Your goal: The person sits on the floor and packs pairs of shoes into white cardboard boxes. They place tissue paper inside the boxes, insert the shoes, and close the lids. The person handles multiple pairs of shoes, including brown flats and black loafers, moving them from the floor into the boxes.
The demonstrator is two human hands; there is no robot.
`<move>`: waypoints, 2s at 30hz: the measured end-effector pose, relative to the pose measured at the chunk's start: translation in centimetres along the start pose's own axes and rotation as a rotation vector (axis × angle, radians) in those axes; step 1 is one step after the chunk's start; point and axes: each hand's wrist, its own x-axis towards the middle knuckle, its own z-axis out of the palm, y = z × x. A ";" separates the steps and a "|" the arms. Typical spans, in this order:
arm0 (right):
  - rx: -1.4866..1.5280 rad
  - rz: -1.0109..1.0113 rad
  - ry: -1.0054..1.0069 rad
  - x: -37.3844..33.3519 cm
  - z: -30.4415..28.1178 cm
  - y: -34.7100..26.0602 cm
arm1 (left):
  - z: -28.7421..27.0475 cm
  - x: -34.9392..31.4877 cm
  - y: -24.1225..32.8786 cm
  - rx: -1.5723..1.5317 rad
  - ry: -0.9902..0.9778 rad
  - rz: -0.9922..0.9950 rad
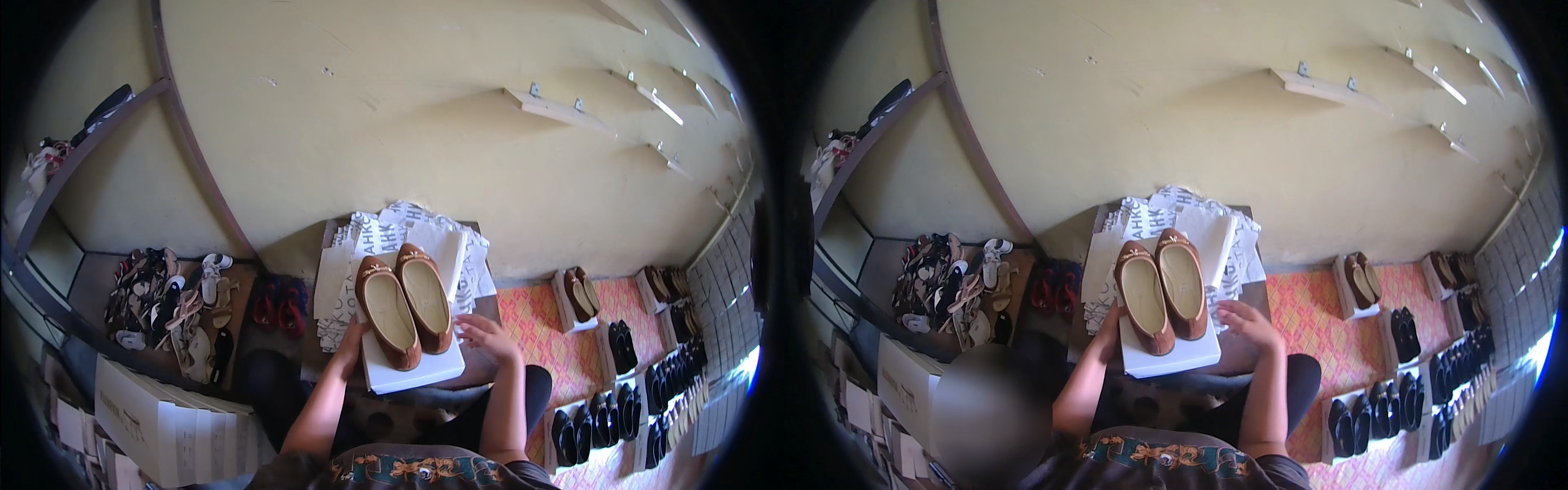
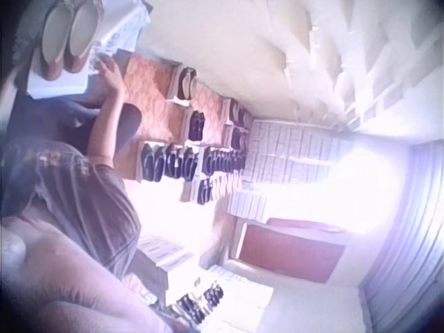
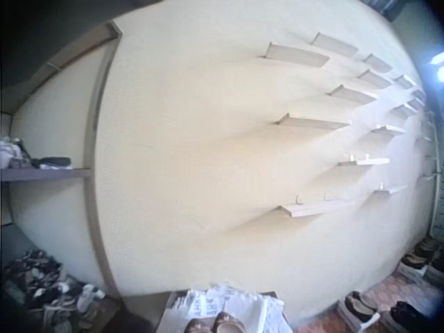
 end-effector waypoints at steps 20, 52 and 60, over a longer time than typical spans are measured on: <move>0.102 -0.368 0.051 4.2 6.3 6.6 | 9.4 -3.8 8.7 1.114 0.485 0.488; 0.224 -0.065 -0.031 3.4 5.5 4.6 | 3.1 16.2 21.5 2.115 0.159 0.307; 0.314 0.050 -0.081 3.7 4.7 4.3 | -0.6 22.9 16.3 2.207 0.151 0.248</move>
